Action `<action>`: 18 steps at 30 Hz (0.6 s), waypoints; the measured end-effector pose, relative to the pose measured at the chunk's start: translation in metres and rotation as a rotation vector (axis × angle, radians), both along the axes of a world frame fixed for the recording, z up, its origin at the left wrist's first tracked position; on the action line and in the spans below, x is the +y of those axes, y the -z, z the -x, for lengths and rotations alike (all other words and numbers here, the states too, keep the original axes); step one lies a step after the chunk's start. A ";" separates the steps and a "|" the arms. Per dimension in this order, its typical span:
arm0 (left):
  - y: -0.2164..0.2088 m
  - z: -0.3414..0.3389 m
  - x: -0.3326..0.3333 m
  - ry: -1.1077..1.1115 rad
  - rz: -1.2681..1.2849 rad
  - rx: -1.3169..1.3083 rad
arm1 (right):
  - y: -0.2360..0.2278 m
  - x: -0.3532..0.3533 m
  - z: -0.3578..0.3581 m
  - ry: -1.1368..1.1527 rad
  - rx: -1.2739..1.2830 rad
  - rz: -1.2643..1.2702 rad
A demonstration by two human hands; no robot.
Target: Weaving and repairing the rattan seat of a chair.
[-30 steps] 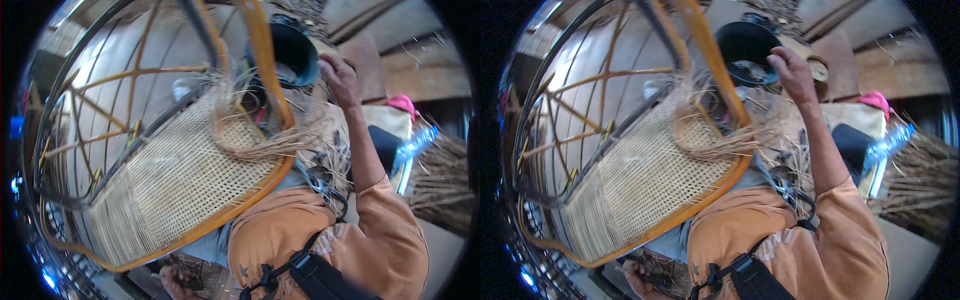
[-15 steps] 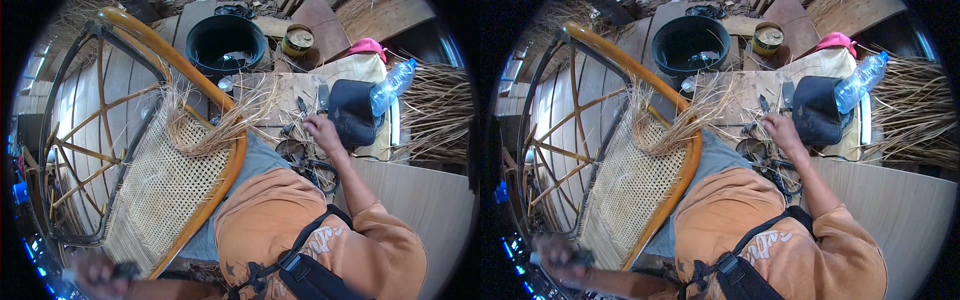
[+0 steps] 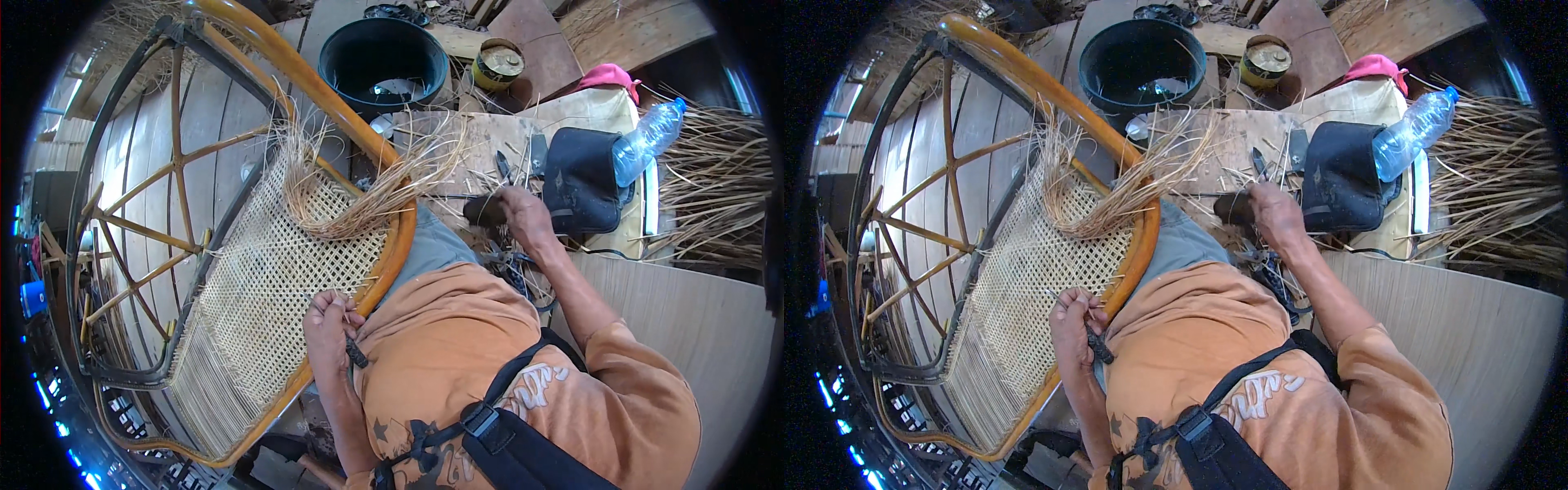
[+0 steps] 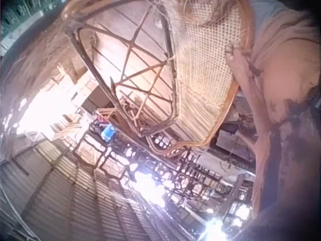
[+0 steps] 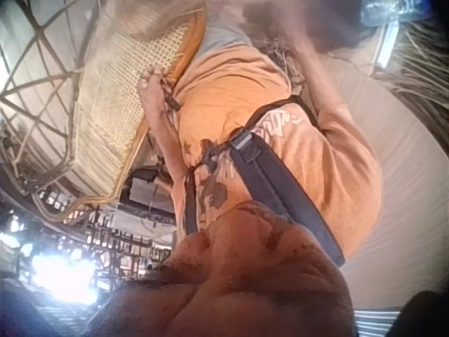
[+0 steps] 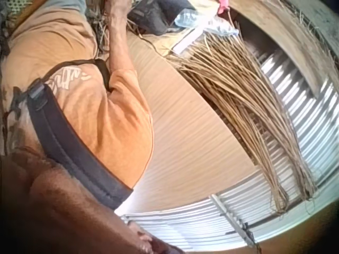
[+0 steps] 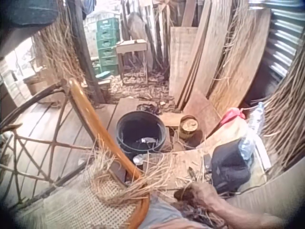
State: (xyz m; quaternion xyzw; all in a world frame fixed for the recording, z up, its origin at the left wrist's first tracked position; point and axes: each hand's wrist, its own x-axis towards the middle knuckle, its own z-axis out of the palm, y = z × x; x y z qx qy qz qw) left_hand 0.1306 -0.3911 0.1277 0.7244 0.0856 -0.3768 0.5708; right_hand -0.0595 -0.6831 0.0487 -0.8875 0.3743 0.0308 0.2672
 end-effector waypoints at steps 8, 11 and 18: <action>-0.014 -0.020 -0.002 0.041 0.109 -0.058 | -0.088 -0.006 0.003 0.574 -0.787 -0.005; -0.061 -0.018 -0.016 0.013 0.124 -0.185 | -0.112 0.036 -0.020 0.449 -0.801 -0.137; -0.079 0.020 0.023 0.089 0.207 -0.368 | -0.111 0.136 -0.106 -0.032 -0.663 -0.881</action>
